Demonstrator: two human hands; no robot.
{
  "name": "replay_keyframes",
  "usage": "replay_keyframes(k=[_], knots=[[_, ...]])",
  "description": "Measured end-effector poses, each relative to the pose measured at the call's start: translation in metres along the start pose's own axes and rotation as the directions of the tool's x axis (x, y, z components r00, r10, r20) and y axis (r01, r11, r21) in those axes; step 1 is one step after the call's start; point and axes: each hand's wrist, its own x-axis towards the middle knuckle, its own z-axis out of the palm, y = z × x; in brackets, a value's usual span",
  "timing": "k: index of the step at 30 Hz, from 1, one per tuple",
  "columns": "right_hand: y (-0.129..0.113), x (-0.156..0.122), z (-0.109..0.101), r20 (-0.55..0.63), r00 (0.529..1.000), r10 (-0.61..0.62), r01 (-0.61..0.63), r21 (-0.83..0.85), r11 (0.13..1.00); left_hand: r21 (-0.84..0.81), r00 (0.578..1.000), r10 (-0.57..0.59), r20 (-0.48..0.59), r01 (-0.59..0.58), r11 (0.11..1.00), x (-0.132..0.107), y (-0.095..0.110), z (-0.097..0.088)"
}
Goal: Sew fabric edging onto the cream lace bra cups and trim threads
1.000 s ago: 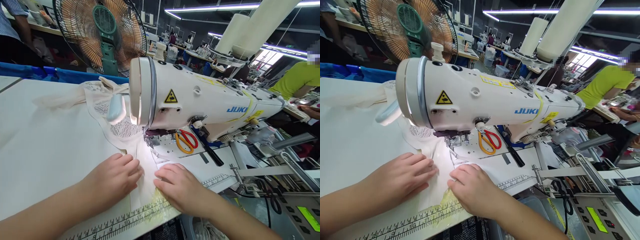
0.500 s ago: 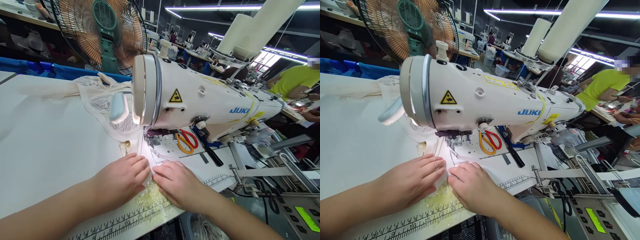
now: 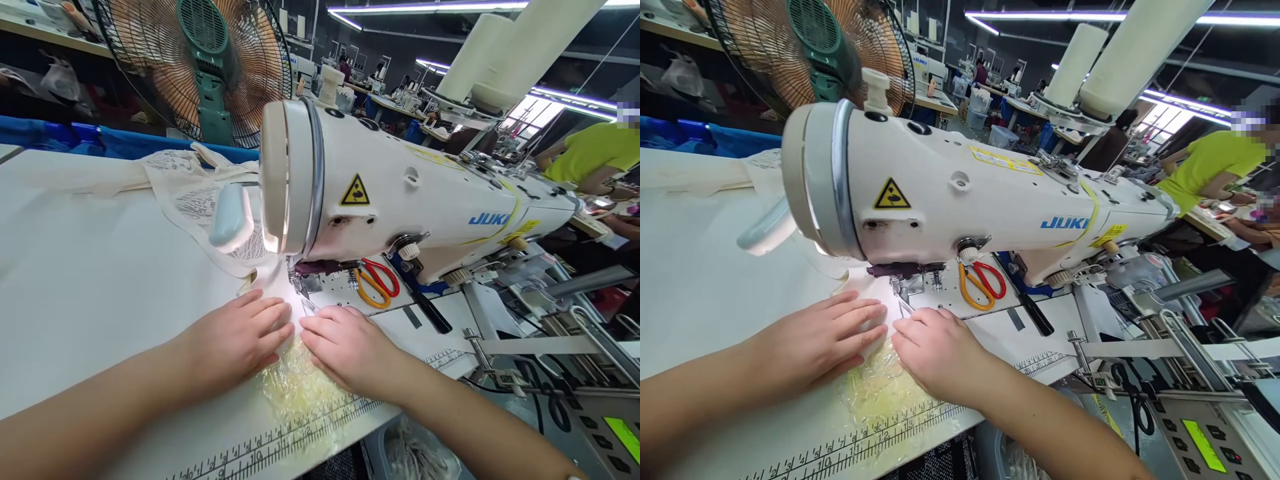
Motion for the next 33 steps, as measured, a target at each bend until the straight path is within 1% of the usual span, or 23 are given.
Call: replay_keyframes(k=[2, 7, 10, 14, 18, 20, 24, 26, 29, 33], knots=[[0.002, 0.005, 0.001, 0.006, 1.000, -0.014, 0.014, -0.032, 0.999, 0.012, 1.000, 0.009, -0.016, -0.009, 1.000, 0.000, -0.006, 0.004], [0.005, 0.016, 0.002, 0.049, 0.999, -0.022, 0.027, -0.114, 0.993, 0.028, 0.999, -0.017, 0.051, 0.016, 0.999, 0.003, -0.017, 0.003], [0.006, 0.022, 0.002, 0.089, 0.996, -0.023, 0.036, -0.151, 0.988, 0.055, 0.999, -0.005, 0.046, 0.002, 0.998, 0.003, -0.025, 0.003], [0.005, 0.030, 0.000, 0.155, 0.988, 0.021, 0.009, -0.190, 0.982, 0.097, 0.999, 0.034, 0.038, -0.037, 0.995, 0.002, -0.037, 0.005], [0.000, 0.039, -0.001, 0.263, 0.962, 0.078, -0.025, -0.199, 0.980, 0.125, 0.997, 0.033, 0.066, -0.041, 0.991, 0.004, -0.046, 0.005], [-0.002, 0.043, 0.000, 0.283, 0.954, 0.095, -0.033, -0.216, 0.976, 0.135, 0.995, 0.016, 0.095, -0.029, 0.990, 0.005, -0.048, 0.002], [-0.006, 0.043, 0.004, 0.263, 0.959, 0.102, -0.033, -0.255, 0.966, 0.172, 0.977, -0.042, 0.207, 0.006, 0.985, 0.008, -0.052, -0.007], [-0.008, 0.038, 0.007, 0.235, 0.968, 0.088, -0.029, -0.244, 0.969, 0.175, 0.970, -0.053, 0.236, 0.012, 0.985, 0.009, -0.054, -0.010], [-0.012, 0.027, 0.011, 0.177, 0.982, 0.068, -0.025, -0.234, 0.972, 0.181, 0.976, -0.079, 0.202, 0.042, 0.983, 0.009, -0.057, -0.007], [-0.019, 0.011, 0.017, 0.119, 0.989, 0.090, -0.059, -0.237, 0.970, 0.179, 0.984, -0.150, 0.100, 0.131, 0.975, 0.005, -0.057, 0.001]])
